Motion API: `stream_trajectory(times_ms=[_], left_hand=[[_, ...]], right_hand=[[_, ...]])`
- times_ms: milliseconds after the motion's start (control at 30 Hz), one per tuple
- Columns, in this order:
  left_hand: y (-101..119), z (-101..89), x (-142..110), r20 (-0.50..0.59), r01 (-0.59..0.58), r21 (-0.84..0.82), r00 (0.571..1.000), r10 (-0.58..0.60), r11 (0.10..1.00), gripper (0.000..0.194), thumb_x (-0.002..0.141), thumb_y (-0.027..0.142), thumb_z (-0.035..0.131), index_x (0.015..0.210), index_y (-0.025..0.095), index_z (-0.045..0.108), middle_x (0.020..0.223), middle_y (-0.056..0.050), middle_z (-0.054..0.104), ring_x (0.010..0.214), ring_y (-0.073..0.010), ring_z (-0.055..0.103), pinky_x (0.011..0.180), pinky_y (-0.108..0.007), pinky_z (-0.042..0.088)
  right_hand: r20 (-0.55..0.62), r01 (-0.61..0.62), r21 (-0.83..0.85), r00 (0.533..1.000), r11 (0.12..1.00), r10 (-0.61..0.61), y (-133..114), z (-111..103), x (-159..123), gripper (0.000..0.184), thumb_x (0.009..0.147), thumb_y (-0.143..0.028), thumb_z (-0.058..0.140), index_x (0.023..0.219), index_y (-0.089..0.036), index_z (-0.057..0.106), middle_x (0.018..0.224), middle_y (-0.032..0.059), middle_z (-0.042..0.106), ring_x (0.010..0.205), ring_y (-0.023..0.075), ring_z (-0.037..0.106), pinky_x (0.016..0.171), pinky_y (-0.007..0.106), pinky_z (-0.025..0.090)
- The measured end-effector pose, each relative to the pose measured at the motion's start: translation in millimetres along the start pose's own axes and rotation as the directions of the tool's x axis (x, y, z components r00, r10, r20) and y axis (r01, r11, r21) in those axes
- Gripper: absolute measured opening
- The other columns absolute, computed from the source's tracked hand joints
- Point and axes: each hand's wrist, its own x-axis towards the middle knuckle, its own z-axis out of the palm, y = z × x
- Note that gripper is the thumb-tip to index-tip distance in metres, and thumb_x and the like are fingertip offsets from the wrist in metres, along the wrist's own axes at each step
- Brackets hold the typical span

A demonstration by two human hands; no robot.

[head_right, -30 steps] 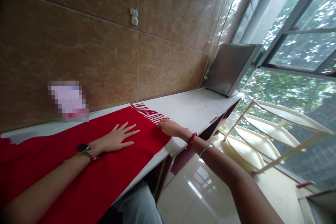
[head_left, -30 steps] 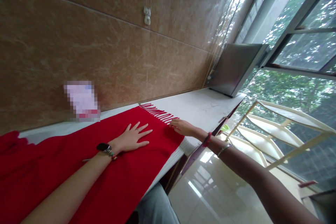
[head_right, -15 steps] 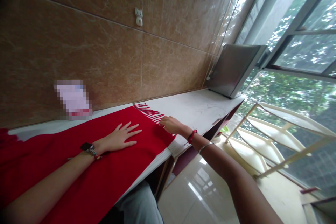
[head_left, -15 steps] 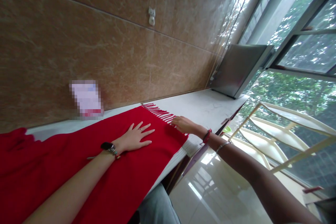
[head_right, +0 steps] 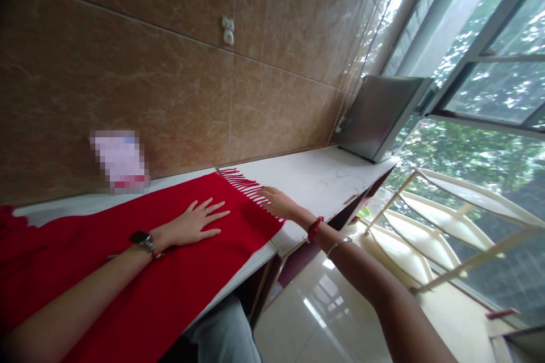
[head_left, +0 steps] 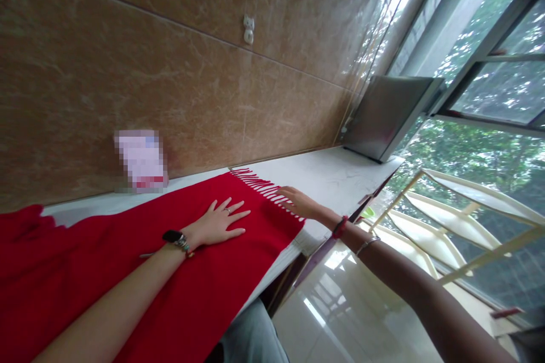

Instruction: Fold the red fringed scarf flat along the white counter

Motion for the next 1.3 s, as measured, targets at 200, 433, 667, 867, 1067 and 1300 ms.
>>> stream_trajectory(times_ms=[200,433,667,867,1067,1300], left_hand=[[0,1.0,0,-0.010,0.004,-0.014,1.000,-0.004,1.000,0.056,0.083,0.061,0.028,0.134,0.038,0.026,0.145,0.000,0.019,0.132,-0.0307,0.011,0.101,-0.057,0.007],[1,-0.2,-1,0.007,-0.003,-0.029,1.000,0.004,1.000,0.057,0.082,0.063,0.026,0.134,0.039,0.025,0.146,0.001,0.017,0.132,-0.0304,0.009,0.101,-0.057,0.006],[-16,-4.1,-10,-0.186,0.323,0.002,0.930,-0.317,0.946,0.056,0.087,0.054,0.023,0.137,0.029,0.023,0.146,-0.003,0.017,0.132,-0.0288,0.013,0.102,-0.053,0.014],[-42,7.6,-36,-0.103,0.652,-0.012,0.754,-0.649,0.758,0.062,0.082,0.060,0.024,0.136,0.029,0.026,0.145,-0.005,0.018,0.131,-0.0358,0.013,0.099,-0.058,0.014],[-39,6.1,-21,-0.076,0.592,-0.012,0.803,-0.591,0.806,0.062,0.081,0.061,0.022,0.136,0.033,0.023,0.146,-0.003,0.015,0.131,-0.0359,0.010,0.100,-0.058,0.013],[-42,6.4,-13,-0.083,0.549,-0.021,0.832,-0.549,0.835,0.064,0.081,0.062,0.021,0.136,0.031,0.024,0.146,-0.005,0.016,0.130,-0.0375,0.012,0.098,-0.061,0.013]], right_hand=[[0.167,0.012,0.093,0.986,0.996,-0.027,-17,25,4,0.050,0.092,-0.040,0.021,0.137,-0.019,0.025,0.142,0.0096,0.028,0.130,0.0205,0.022,0.105,0.045,0.020],[0.129,-0.095,-0.021,0.987,0.995,0.097,-8,22,3,0.054,0.092,-0.042,0.023,0.137,-0.014,0.025,0.142,0.0151,0.025,0.131,0.0256,0.017,0.103,0.051,0.019],[0.043,0.006,0.024,0.999,1.000,-0.007,-45,39,73,0.053,0.091,-0.042,0.025,0.137,-0.017,0.024,0.143,0.0119,0.022,0.132,0.0237,0.015,0.104,0.047,0.019],[0.081,-0.049,0.035,0.996,0.998,0.046,-40,53,87,0.051,0.091,-0.043,0.022,0.135,-0.019,0.030,0.141,0.0085,0.029,0.130,0.0217,0.023,0.105,0.043,0.019],[0.145,-0.160,-0.014,0.976,0.987,0.161,-21,51,63,0.054,0.091,-0.042,0.021,0.136,-0.012,0.027,0.142,0.0106,0.026,0.131,0.0209,0.018,0.105,0.039,0.020],[0.095,-0.197,-0.014,0.976,0.980,0.197,-35,46,83,0.057,0.090,-0.044,0.022,0.138,-0.014,0.019,0.145,0.0120,0.017,0.133,0.0254,0.008,0.103,0.052,0.014]])
